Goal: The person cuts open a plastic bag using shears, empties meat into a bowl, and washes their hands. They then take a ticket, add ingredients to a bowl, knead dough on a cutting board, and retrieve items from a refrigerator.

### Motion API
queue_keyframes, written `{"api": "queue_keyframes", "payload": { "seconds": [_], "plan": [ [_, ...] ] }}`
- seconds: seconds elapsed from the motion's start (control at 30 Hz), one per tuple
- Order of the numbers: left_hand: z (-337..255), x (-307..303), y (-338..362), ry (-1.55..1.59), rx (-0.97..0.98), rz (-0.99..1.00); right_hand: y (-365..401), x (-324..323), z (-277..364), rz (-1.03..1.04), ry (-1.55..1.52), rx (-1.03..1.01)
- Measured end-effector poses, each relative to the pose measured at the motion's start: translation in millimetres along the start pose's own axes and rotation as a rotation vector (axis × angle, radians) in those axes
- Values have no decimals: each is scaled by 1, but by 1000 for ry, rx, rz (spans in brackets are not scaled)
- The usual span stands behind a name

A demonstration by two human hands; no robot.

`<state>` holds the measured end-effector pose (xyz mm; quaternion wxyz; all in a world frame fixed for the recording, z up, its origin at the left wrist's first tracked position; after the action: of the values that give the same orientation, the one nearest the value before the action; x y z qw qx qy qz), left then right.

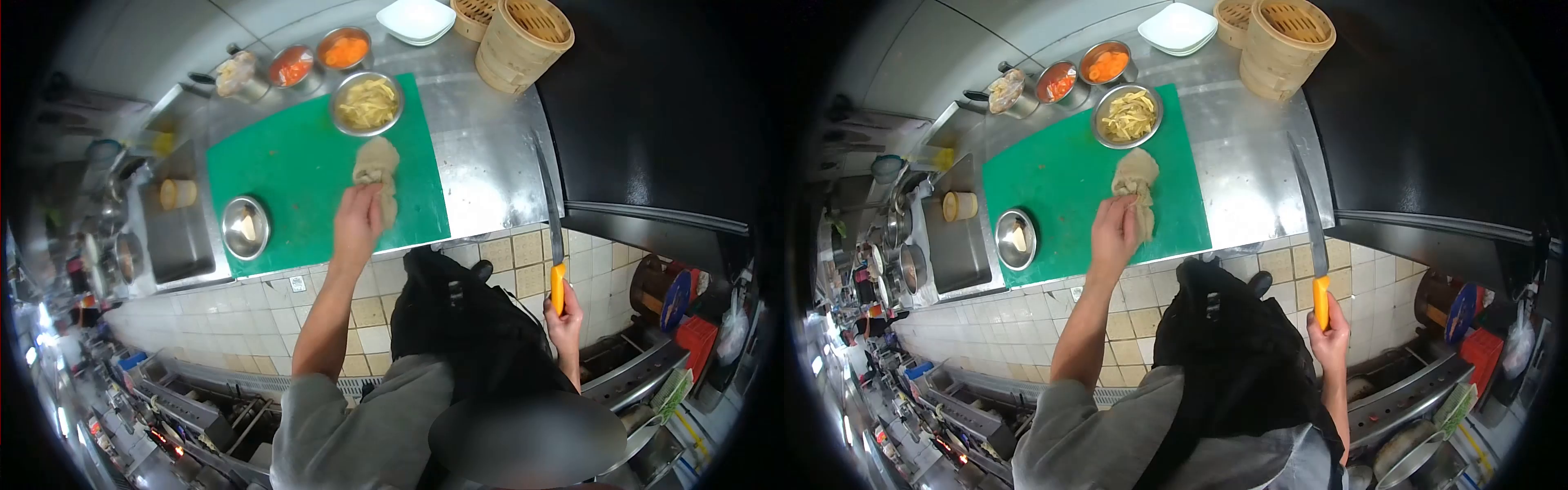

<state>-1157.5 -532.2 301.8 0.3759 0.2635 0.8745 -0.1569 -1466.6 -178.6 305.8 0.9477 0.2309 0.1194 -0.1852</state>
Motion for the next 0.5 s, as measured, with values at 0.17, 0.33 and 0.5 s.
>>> {"api": "queue_keyframes", "payload": {
  "seconds": [0.17,0.33,0.5],
  "plan": [
    [-43,-8,-10,-17,-34,-105,27,-10,-21,-37,-92,38],
    [-7,44,-28,-352,21,28,49,-34,-34,-108,-29,90],
    [-54,62,-71,-121,40,153,67,-47,-37,-119,10,84]
  ]
}}
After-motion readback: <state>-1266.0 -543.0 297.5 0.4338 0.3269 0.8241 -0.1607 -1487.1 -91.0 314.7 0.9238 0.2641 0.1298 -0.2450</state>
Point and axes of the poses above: each hand's wrist, its own y-axis away from the middle knuckle, its own x-axis out of the palm, z = x × y, the point moved 5 cm from there along -y, towards the middle knuckle, and after that the axes turned 15 degrees about z, right-handed, at the moved point
